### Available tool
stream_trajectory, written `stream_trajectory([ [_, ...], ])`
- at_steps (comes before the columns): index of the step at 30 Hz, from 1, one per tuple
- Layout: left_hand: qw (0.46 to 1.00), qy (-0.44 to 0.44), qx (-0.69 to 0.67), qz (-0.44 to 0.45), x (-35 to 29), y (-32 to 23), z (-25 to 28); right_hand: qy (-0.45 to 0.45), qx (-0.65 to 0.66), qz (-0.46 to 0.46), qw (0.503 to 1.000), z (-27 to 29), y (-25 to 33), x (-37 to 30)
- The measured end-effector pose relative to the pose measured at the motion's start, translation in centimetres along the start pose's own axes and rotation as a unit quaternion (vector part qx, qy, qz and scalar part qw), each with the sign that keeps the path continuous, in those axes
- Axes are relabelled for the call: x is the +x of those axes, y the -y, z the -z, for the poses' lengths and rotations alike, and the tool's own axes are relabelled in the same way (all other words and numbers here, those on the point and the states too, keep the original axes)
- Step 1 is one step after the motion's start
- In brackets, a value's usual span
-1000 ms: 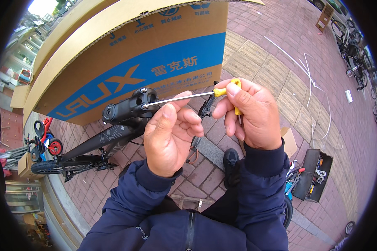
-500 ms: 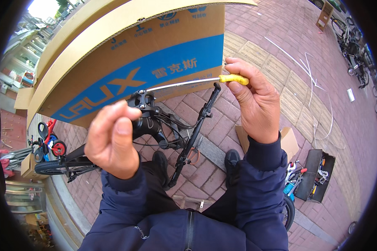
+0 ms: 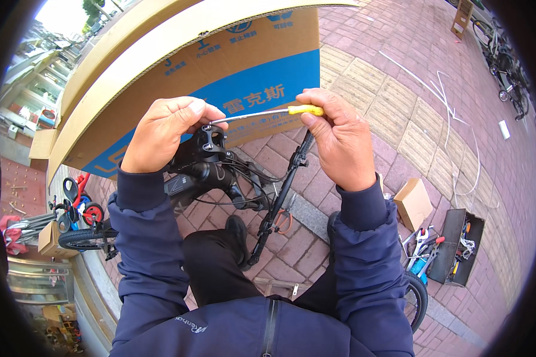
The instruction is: The person removes protective packaging from a bicycle frame and handlebar, then uses a screwdriver to attach the handlebar to the stem. The person tightens the bolts to secure the handlebar in place.
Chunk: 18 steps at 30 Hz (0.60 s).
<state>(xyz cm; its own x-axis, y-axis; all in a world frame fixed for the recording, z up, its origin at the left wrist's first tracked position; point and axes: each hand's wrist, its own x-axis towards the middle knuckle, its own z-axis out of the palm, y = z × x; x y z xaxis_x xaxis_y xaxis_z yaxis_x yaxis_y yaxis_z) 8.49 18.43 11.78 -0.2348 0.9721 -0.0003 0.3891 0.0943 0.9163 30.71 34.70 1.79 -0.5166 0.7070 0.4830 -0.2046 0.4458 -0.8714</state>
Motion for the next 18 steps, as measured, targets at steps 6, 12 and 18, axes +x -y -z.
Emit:
stream_trajectory([
  [6, 1.000, 0.009, -0.026, 0.006, 0.6, 0.1, -0.4, 0.008, -0.008, 0.027, 1.000, 0.2, -0.1, 0.3],
  [12, 1.000, 0.017, -0.008, -0.020, 0.5, 0.3, -0.5, 0.008, -0.008, 0.009, 1.000, 0.4, 0.3, 0.3],
  [18, 0.999, 0.014, -0.046, -0.007, 0.4, 0.5, -0.4, 0.008, -0.020, -0.007, 1.000, 0.1, 0.9, 0.2],
])
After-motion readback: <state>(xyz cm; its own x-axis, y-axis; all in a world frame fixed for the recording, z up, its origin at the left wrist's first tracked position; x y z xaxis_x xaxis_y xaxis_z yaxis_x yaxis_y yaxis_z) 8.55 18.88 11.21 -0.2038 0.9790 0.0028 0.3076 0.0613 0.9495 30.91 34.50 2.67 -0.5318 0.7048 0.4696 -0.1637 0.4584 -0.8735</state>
